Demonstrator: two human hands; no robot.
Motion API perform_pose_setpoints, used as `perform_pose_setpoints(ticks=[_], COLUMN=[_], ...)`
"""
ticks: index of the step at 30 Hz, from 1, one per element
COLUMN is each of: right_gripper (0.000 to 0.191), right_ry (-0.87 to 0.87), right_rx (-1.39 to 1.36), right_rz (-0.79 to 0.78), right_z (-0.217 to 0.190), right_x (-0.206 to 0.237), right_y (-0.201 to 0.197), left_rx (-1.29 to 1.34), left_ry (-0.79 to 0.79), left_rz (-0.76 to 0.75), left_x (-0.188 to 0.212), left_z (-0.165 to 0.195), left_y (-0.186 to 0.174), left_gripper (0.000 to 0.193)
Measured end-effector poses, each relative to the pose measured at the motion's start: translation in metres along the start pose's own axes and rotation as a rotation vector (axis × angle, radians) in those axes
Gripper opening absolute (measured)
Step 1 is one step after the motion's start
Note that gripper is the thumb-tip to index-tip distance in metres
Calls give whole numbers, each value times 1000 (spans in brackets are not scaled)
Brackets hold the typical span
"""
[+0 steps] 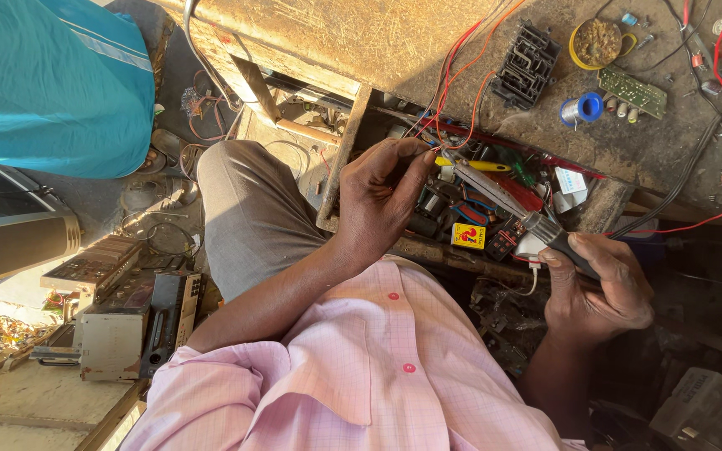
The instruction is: The person sits at a cluttered workbench and uses a soldering iron to attach wires to a small black electronic module. They strip wire ends with pliers, apply solder, and wrap connections with red electrical tape.
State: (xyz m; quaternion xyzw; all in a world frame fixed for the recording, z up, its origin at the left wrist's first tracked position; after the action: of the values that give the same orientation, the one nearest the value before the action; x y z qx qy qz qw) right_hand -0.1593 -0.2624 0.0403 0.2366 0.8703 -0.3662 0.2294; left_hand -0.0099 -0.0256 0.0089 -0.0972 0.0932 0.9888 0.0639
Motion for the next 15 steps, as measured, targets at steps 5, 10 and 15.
perform_pose_setpoints(ticks=[5,10,15], right_gripper=[28,28,28], right_ry=[-18,-2,-15], right_rx=[2,-6,-16], right_rz=[-6,-5,-5], right_z=[0,1,2], right_x=[-1,-1,-1], right_y=[3,4,4], left_rx=[-19,-35,-49], left_ry=[0,19,31], left_rz=[0,-6,-27], left_x=[0,1,0], left_z=[-1,-2,-1], left_y=[0,-1,-1], left_gripper=[8,7,7])
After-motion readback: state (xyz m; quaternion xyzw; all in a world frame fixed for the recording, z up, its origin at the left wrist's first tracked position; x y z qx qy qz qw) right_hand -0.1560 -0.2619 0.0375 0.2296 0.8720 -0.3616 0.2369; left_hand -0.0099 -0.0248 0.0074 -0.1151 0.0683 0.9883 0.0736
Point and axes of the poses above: each hand's wrist, its own x-axis away from the middle knuckle, its own y-axis out of the palm, z = x × y, the point moved 4 cm from there along -x, towards the middle knuckle, and after that the axes turned 4 degrees about x, right-handed, at the moved point
